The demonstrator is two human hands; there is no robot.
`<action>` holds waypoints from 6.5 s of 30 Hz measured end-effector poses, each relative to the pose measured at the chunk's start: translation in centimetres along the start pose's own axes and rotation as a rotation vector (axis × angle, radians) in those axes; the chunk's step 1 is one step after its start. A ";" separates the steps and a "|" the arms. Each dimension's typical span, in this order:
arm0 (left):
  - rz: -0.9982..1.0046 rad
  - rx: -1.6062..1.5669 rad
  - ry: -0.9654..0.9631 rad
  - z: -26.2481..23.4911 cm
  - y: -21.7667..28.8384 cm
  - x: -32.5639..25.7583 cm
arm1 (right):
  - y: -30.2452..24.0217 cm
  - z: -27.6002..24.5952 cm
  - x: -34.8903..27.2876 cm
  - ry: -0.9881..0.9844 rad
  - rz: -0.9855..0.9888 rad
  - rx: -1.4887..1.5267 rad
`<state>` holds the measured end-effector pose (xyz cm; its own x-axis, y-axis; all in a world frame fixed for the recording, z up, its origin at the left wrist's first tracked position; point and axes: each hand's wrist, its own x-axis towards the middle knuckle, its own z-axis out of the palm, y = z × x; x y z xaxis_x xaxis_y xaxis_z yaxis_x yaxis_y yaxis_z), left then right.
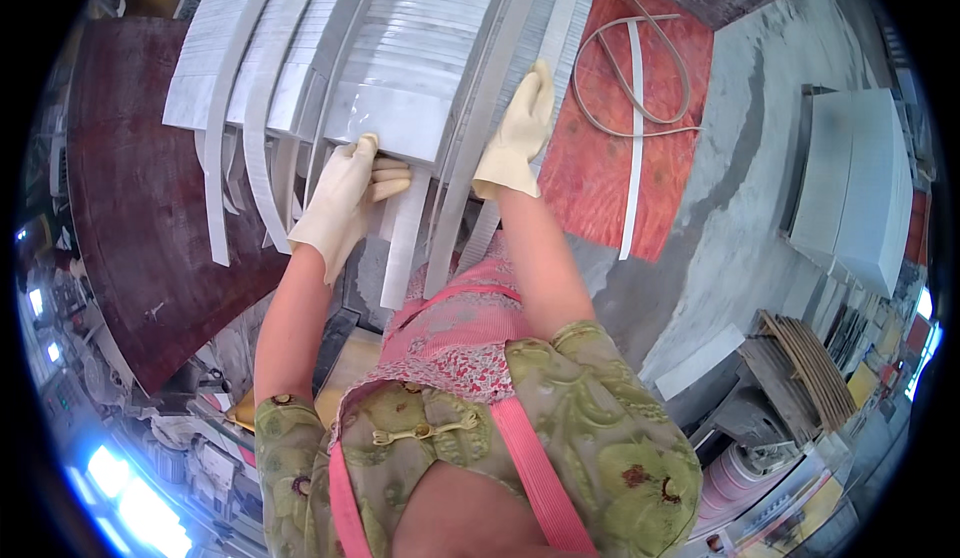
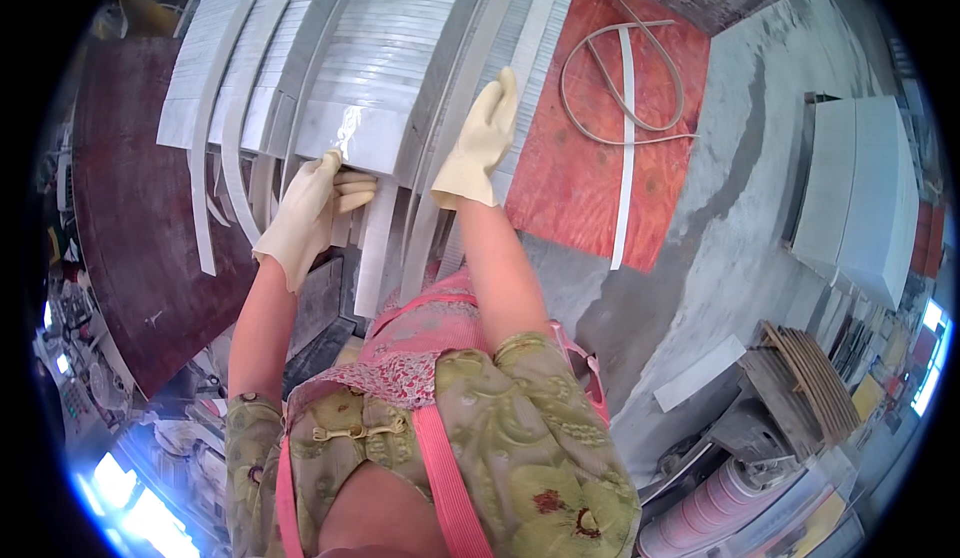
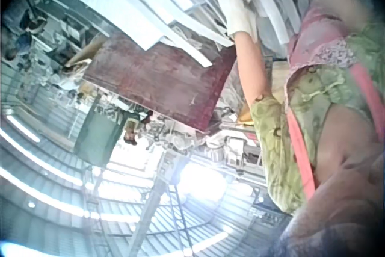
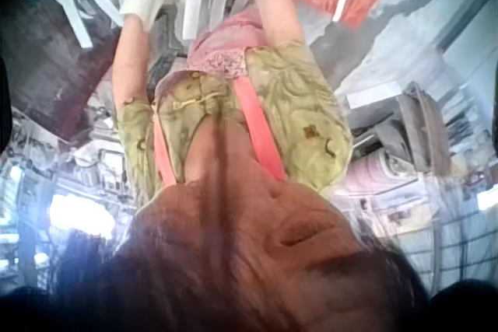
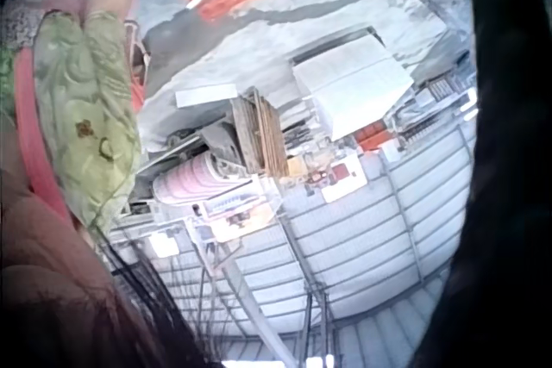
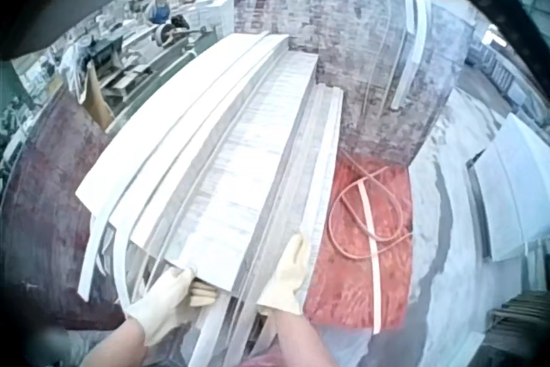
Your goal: The person picks up long white planks from a conveyor belt and stacks them on a nearby pile. They handle the planks one at a time, placing them carefully to maintain alignment.
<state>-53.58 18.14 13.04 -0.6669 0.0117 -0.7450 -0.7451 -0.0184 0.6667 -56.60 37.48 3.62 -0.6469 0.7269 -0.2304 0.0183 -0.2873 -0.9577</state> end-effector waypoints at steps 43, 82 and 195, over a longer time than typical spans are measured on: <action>0.292 -0.400 0.141 -3.4 -9.2 -3.1 | -5.7 -13.3 -0.4 -0.351 0.190 -0.167; 0.346 -0.553 0.393 2.4 -14.7 -7.0 | -5.5 -15.4 -2.2 -1.068 0.337 -0.781; 0.777 0.631 0.893 -17.4 5.0 -6.0 | -8.3 0.0 -8.9 -0.950 -0.940 -0.913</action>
<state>-53.21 0.62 20.48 -0.8635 -0.4480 0.2316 -0.2142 0.7414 0.6359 -51.03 33.37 13.62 -0.8978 -0.3053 0.3176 -0.4366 0.7125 -0.5493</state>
